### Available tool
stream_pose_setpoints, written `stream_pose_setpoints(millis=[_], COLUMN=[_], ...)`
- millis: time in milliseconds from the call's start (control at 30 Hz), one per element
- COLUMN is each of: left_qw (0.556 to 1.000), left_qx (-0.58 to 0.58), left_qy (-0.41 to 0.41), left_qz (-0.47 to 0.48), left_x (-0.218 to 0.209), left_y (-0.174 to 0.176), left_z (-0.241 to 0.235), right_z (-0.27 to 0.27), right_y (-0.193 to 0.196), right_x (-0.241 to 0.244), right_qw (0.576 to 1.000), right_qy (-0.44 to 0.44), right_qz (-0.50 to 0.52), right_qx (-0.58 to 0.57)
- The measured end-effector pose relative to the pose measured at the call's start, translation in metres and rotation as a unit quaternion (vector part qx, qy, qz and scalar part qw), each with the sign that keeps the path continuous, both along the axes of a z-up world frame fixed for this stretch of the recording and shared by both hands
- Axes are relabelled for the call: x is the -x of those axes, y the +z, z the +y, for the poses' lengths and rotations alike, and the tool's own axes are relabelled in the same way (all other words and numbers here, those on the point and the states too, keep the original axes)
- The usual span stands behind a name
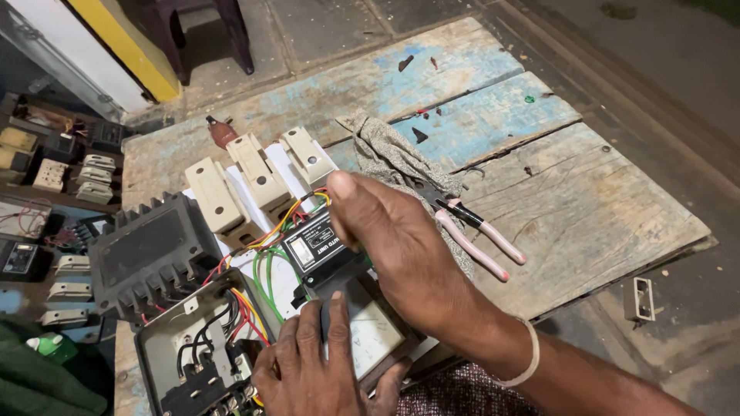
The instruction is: The person uses a screwdriver to tighten components on an electrical panel and uses pliers to strip and manipulate green wires on a transformer coil.
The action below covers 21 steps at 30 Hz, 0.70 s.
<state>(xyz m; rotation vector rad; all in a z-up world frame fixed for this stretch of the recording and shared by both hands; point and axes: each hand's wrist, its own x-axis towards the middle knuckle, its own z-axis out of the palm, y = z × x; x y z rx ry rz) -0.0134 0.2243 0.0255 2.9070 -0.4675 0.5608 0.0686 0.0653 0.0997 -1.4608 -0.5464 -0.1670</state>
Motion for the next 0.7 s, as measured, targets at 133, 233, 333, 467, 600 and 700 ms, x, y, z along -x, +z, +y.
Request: stream_pose_setpoints(millis=[133,233,333,467,600,700], left_qw=[0.999,1.000,1.000,1.000,1.000,1.000], left_qx=[0.000,-0.009,-0.008,0.004,0.021,-0.013], left_qy=[0.020,0.010,0.014,0.007,0.015,0.018], left_qz=[0.026,0.016,0.001,0.002,-0.004,0.002], left_x=[-0.002,0.001,0.001,0.001,0.003,0.003], left_y=[0.003,0.004,0.001,-0.001,0.000,0.001], left_z=[-0.004,-0.002,0.000,0.001,-0.003,-0.001], right_z=[-0.010,-0.016,-0.003,-0.001,-0.013,0.000], right_y=[0.002,0.002,0.004,0.011,0.018,0.015], right_x=[-0.021,-0.012,0.002,0.007,-0.017,-0.014], right_qw=[0.954,0.948,0.996,0.998,0.932,0.991], right_qy=[0.274,0.299,0.081,-0.039,0.284,0.113], right_qz=[0.099,0.099,0.031,0.040,0.198,0.068], right_qx=[-0.070,-0.046,-0.012,0.016,-0.103,-0.036])
